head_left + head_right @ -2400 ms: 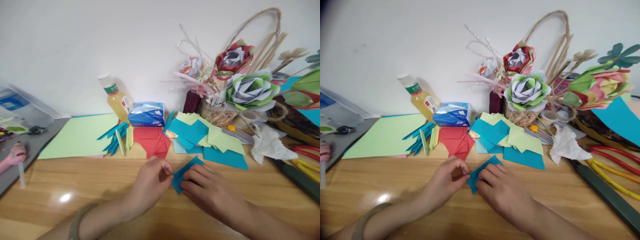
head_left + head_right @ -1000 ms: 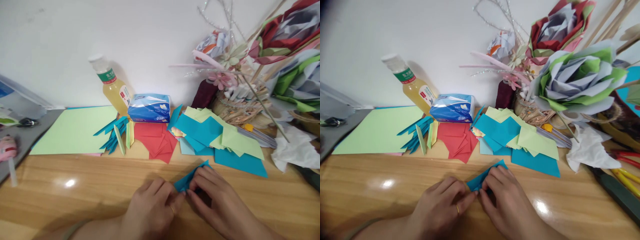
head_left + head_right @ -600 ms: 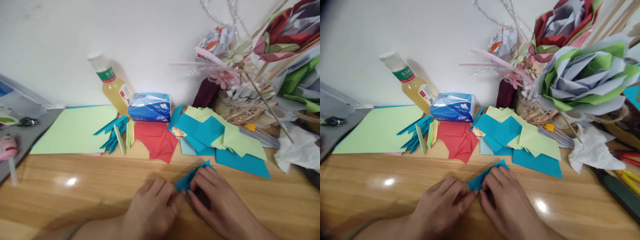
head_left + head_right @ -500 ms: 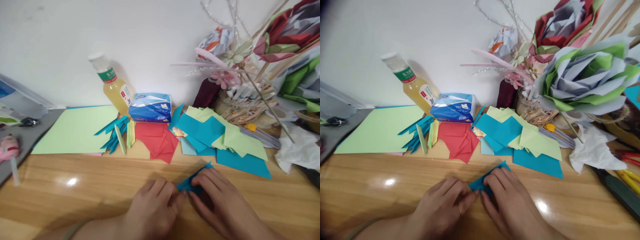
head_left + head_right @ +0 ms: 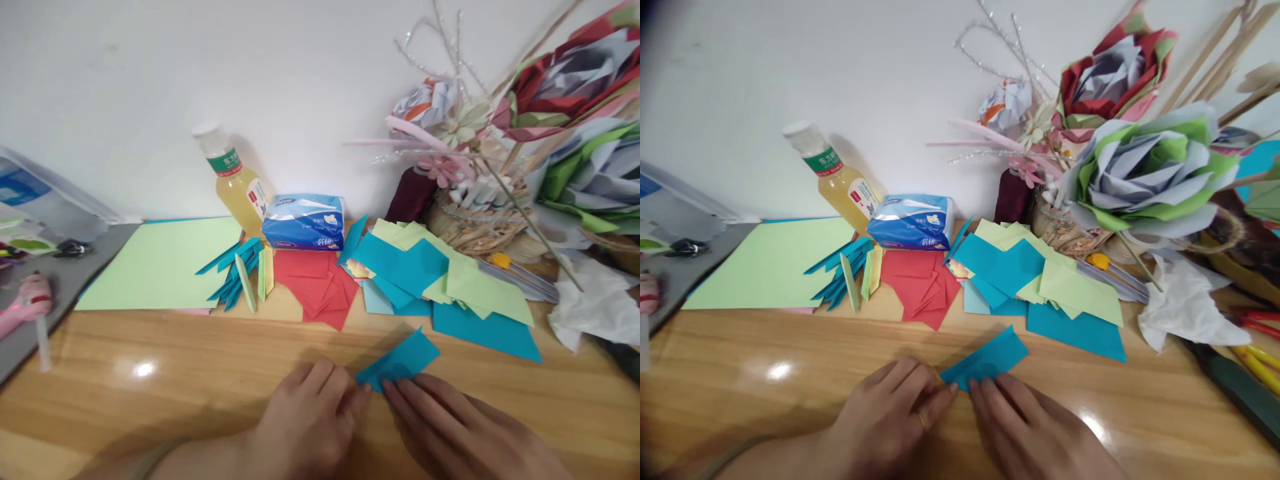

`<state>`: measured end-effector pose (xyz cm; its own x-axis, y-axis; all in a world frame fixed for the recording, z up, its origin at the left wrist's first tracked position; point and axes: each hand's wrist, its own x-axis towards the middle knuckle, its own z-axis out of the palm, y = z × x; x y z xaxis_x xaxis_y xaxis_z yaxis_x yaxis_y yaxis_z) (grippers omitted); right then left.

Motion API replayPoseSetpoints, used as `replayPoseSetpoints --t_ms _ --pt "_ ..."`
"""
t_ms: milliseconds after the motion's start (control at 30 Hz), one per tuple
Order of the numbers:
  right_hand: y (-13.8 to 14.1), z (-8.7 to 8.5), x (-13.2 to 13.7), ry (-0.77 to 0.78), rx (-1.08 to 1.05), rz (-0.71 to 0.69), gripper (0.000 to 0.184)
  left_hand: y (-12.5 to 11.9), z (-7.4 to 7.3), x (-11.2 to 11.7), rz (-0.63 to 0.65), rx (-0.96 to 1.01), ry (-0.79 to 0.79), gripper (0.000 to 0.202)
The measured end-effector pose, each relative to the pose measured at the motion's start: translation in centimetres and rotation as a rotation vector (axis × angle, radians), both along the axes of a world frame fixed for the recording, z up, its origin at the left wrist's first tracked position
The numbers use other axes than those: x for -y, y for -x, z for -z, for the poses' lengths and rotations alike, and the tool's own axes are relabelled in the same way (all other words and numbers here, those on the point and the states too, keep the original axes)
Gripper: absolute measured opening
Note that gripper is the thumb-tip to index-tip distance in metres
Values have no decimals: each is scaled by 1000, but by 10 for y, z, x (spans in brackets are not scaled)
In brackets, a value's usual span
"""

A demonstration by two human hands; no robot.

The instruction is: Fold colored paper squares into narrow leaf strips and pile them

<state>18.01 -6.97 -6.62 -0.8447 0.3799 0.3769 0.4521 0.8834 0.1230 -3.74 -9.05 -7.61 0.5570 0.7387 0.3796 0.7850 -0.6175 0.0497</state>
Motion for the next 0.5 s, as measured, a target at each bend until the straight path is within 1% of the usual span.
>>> replayPoseSetpoints --t_ms 167,300,433,500 --pt "2 -4 -2 -5 10 -28 46 1 0 0 17 -32 8 13" --pt "0 -6 -3 57 -5 -4 44 2 -1 1 21 -59 23 16" --pt "-10 -8 -11 100 -8 -70 39 4 -3 1 44 -21 5 23" --pt "-14 -11 -16 124 -6 -105 37 5 -5 0 45 21 9 24"
